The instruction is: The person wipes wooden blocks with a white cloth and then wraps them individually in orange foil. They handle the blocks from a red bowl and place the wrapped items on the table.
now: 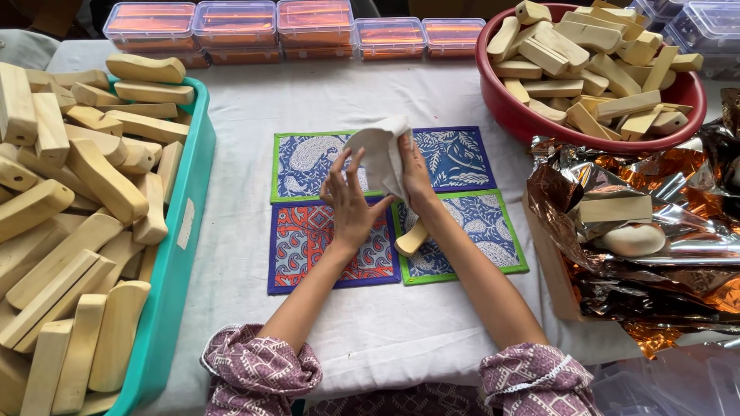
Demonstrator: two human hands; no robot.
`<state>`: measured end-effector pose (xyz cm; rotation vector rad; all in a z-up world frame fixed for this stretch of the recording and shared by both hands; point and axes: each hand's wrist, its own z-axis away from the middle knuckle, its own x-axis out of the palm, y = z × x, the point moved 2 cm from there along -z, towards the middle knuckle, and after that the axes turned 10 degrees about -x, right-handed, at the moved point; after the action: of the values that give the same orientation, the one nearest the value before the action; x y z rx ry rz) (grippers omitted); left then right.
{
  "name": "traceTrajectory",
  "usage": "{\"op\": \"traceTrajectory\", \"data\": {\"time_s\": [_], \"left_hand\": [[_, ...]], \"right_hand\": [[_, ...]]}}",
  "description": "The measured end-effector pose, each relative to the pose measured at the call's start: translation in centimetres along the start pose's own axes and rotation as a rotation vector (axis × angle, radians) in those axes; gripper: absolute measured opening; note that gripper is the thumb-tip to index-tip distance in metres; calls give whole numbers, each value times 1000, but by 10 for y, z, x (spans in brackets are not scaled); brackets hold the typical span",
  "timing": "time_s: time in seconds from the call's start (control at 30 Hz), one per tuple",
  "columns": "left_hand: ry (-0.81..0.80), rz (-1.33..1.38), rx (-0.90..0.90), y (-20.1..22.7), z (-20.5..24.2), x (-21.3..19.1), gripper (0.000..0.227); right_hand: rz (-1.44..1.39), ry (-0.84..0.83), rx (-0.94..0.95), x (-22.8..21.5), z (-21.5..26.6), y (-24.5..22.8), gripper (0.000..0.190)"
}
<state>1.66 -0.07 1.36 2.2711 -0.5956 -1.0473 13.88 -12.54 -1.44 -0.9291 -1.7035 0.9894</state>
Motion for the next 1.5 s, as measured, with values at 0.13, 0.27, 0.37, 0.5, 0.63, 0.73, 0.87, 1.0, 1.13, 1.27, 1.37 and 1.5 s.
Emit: {"op": "traceTrajectory", "data": {"time_s": [0.13, 0.27, 0.37, 0.5, 0.63, 0.73, 0.87, 1.0, 1.13, 1.27, 1.37, 1.5], "left_hand": [[17, -37, 29, -5, 3, 4, 123], [54, 75, -95, -6, 1, -1, 123], [99, 84, -93, -8, -1, 1, 123], [86, 108, -95, -7, -2, -3, 130], [56, 125, -82, -13, -3, 5, 133], [69, 111, 6, -14, -2, 7, 125], [41, 147, -87, -21, -2, 11, 94], [-18, 166, -154, -22, -2, 10, 79], [2, 186, -111, -21, -1, 13, 75], [88, 176, 41, -6, 7, 0, 69], [127, 166, 139, 1, 13, -7, 57], [158, 180, 177, 18, 18, -11, 39]], "right_hand": [[22, -97, 31, 0, 2, 16, 69], [109, -186, 115, 11, 8, 4, 71], [150, -267, 57, 20, 14, -8, 67], [213, -217, -41, 5, 6, 12, 51], [167, -106, -96, -3, 2, 14, 44], [100, -39, -93, 1, 5, 3, 41], [118, -39, -120, 4, 5, 3, 40], [214, -91, -201, 8, 4, 1, 41], [375, -29, -273, 7, 8, -9, 47], [515, 179, -450, 4, 18, -27, 60], [474, 218, -472, -13, 30, -33, 61], [291, 124, -560, -20, 61, -83, 56]]}}
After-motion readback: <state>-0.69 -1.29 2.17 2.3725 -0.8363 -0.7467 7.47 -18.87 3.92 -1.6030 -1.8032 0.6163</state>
